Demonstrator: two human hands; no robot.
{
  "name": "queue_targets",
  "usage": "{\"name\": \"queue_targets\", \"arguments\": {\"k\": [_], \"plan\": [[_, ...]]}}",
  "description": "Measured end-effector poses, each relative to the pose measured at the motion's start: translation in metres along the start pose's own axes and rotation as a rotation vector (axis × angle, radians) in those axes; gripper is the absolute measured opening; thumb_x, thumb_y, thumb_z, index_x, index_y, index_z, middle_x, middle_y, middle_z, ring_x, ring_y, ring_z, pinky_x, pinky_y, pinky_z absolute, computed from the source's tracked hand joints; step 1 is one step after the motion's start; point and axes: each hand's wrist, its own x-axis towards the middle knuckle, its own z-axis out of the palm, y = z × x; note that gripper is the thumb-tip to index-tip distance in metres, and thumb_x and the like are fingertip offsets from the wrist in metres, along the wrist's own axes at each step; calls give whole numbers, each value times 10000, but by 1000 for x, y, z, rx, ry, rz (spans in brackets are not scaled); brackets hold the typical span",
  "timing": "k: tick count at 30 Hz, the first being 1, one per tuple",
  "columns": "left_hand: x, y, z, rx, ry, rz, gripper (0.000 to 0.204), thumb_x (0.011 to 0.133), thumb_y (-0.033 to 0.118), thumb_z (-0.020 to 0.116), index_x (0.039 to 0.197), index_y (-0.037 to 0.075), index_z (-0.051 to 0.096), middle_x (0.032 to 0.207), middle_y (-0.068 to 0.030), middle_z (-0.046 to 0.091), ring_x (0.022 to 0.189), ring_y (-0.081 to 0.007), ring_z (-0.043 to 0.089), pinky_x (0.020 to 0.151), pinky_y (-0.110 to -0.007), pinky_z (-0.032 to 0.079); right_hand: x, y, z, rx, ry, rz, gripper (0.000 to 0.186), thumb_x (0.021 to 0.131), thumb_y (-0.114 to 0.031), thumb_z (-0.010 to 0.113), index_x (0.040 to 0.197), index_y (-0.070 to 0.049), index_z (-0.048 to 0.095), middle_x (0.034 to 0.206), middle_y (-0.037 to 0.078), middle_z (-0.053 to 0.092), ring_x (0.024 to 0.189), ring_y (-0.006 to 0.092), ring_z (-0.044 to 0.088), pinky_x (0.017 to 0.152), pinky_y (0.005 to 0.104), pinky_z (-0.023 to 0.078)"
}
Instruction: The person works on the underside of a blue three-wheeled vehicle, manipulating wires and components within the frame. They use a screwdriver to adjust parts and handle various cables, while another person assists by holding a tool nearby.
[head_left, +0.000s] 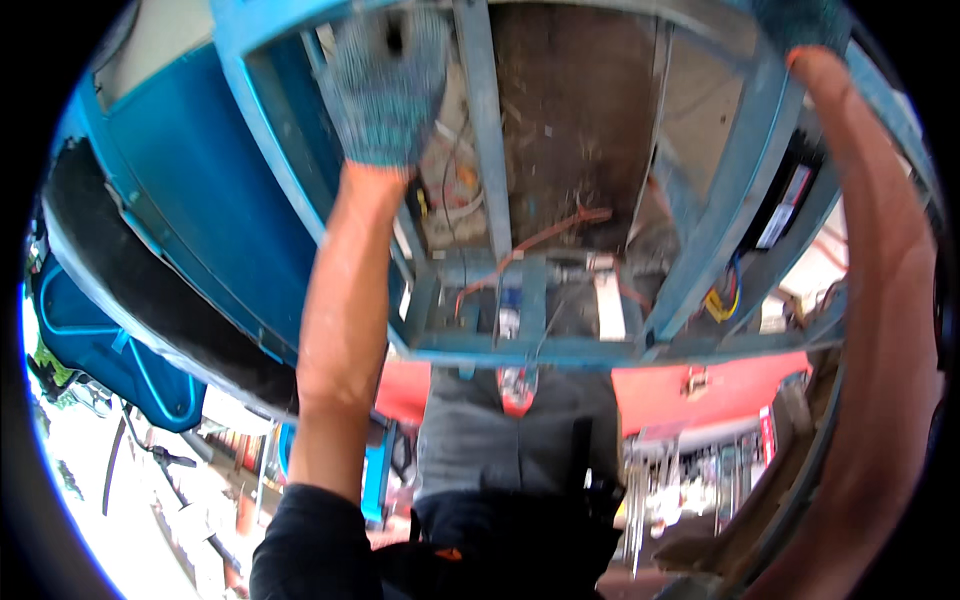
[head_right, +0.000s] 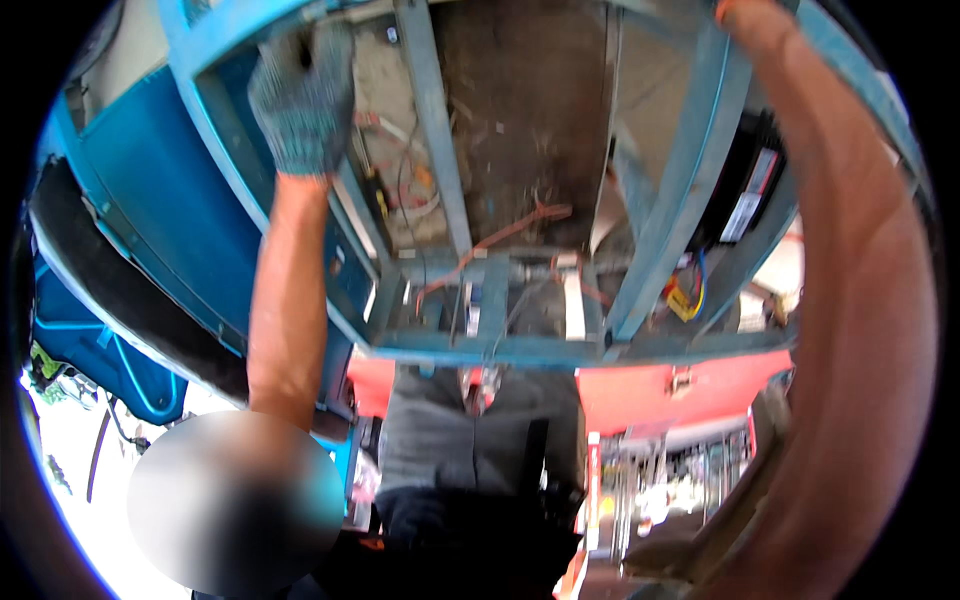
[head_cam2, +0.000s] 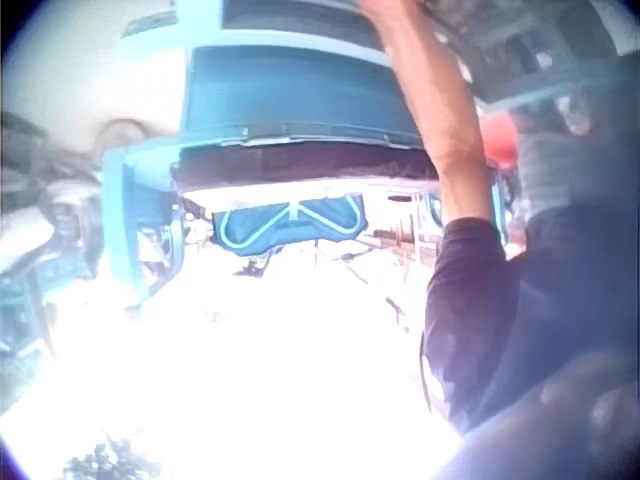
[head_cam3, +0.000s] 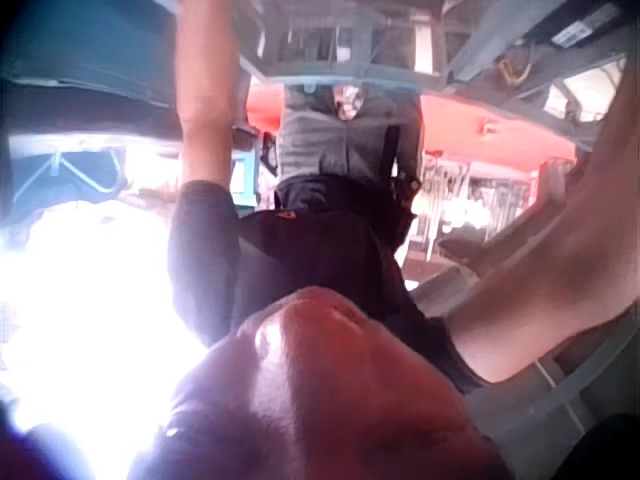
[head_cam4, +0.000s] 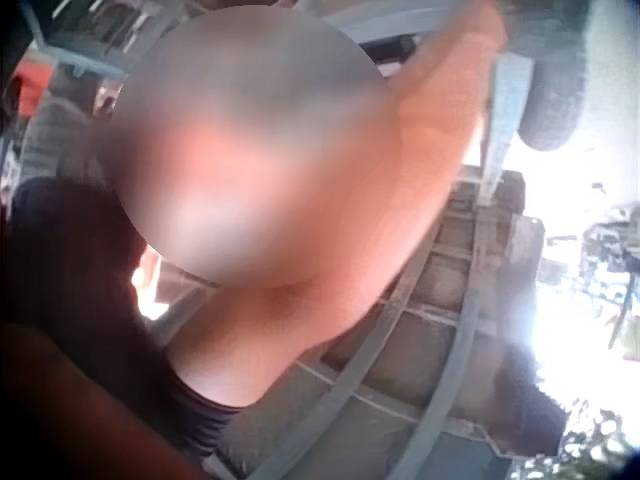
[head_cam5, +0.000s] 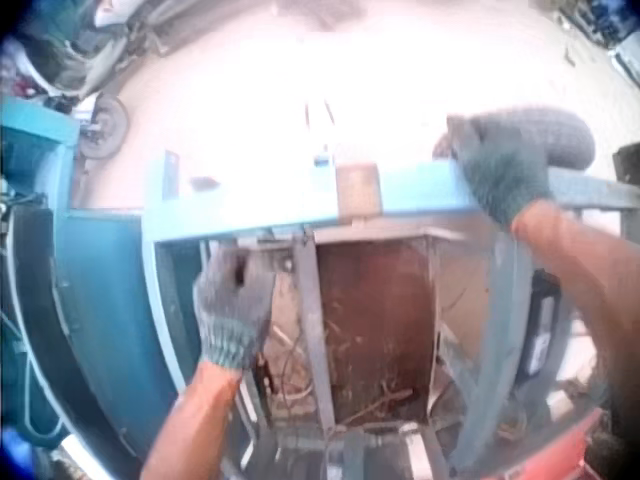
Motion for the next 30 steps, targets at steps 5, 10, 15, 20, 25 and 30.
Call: {"name": "queue_targets", "arguments": {"k": [5, 10, 15, 20, 25, 30], "plan": [[-50, -4, -19, -210, -157, -606, 232, 987, 191, 708, 1063, -28, 718, 864, -83, 725, 796, -150, 702, 718, -308, 557, 15, -13, -3, 289, 44, 332, 358, 1035, -381, 526, 958, -104, 739, 958, 193, 733, 930, 409, 685, 843, 490, 534], [-52, -2, 4, -293, -268, -654, 278, 957, 194, 738, 1140, -13, 707, 1041, -93, 727, 883, -163, 702, 776, -322, 566, 10, -5, -1, 336, 207, 285, 363, 1013, -376, 564, 922, -74, 744, 940, 207, 727, 919, 429, 677, 831, 506, 525], [-37, -49, 43, -161, -147, -581, 323, 922, 228, 760, 1167, 21, 724, 1099, -138, 733, 988, -245, 705, 888, -372, 555, 13, -18, -13, 501, 218, 299, 337, 1007, -344, 586, 919, -65, 752, 914, 223, 724, 887, 442, 676, 814, 512, 517], [-18, -77, 86, -64, -190, -368, 314, 895, 259, 756, 1167, 103, 743, 1137, -142, 710, 1040, -329, 693, 927, -424, 555, 10, 50, 62, -10, 67, -15, 397, 1049, -394, 456, 1381, -264, 632, 1310, 148, 680, 1147, 392, 663, 990, 504, 524], [-15, -84, 104, 100, -170, -174, 281, 907, 256, 737, 1167, 151, 758, 1163, -134, 731, 1024, -369, 698, 890, -441, 566, 5, 48, 58, -22, 29, 21, 407, 1053, -383, 449, 1405, -265, 615, 1326, 134, 680, 1155, 392, 662, 1023, 489, 510], [-15, -93, 101, 159, -183, -90, 288, 934, 370, 696, 1150, 192, 766, 1109, -138, 742, 1012, -380, 694, 834, -470, 571, 12, -8, 4, 324, 128, 303, 355, 1010, -349, 585, 914, -51, 753, 900, 231, 723, 862, 443, 678, 808, 512, 515]]}}
